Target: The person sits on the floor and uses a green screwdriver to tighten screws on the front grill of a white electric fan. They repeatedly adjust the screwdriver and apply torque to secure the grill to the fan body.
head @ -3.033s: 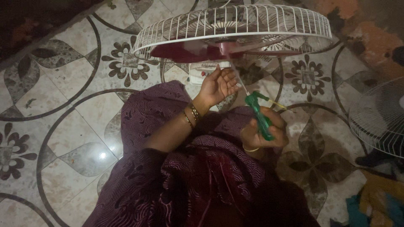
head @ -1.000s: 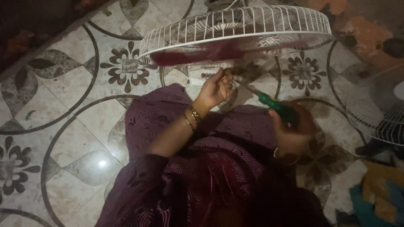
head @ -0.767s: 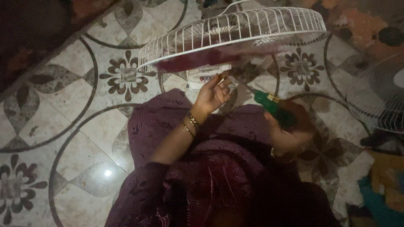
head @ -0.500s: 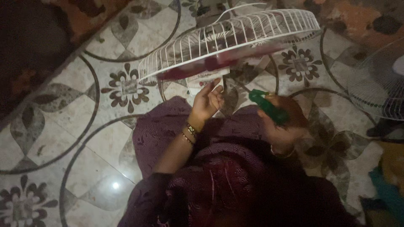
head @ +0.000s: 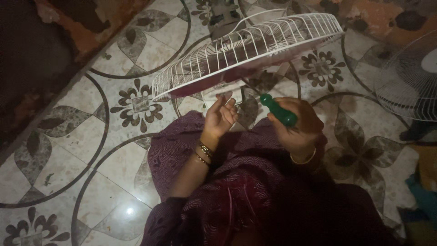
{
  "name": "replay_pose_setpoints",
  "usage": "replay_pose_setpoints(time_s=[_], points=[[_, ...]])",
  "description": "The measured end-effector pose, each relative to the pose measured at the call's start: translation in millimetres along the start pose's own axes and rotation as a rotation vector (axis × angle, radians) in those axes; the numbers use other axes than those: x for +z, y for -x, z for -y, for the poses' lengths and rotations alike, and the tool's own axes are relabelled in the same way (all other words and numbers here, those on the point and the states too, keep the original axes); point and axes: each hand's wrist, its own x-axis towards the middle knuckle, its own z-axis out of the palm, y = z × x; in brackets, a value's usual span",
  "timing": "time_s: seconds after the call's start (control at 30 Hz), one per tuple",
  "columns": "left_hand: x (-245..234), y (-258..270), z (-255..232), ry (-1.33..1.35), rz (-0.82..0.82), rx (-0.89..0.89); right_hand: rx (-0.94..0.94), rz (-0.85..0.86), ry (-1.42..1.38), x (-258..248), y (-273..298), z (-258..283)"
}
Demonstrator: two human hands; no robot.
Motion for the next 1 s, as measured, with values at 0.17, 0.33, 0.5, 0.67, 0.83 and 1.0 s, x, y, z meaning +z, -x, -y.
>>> replay_pose_setpoints(time_s=[0.17, 0.33, 0.5, 0.67, 0.83, 1.0], points=[[3, -4, 6, 0.007, 0.033, -0.021, -0.065, -0.035, -0.038, -2, 4, -10], [20, -5, 7, -0.072, 0.088, -0.02, -0.088, -0.022, 0.064, -5, 14, -20], [40, -1, 7, -0.135, 0.063, -0.003, -0.1, -0.081, -0.054, 0, 19, -32], [45, 0, 9, -0.109, 0.088, -0.018, -0.089, -0.084, -0.033, -1, 23, -37], [44, 0, 10, -0.097, 0.115, -0.022, -0.062, -0.09, -0.049, -4, 23, -37], [45, 0, 10, -0.066, 0.09, 0.006, -0.084, -0.117, -0.076, -1, 24, -38]])
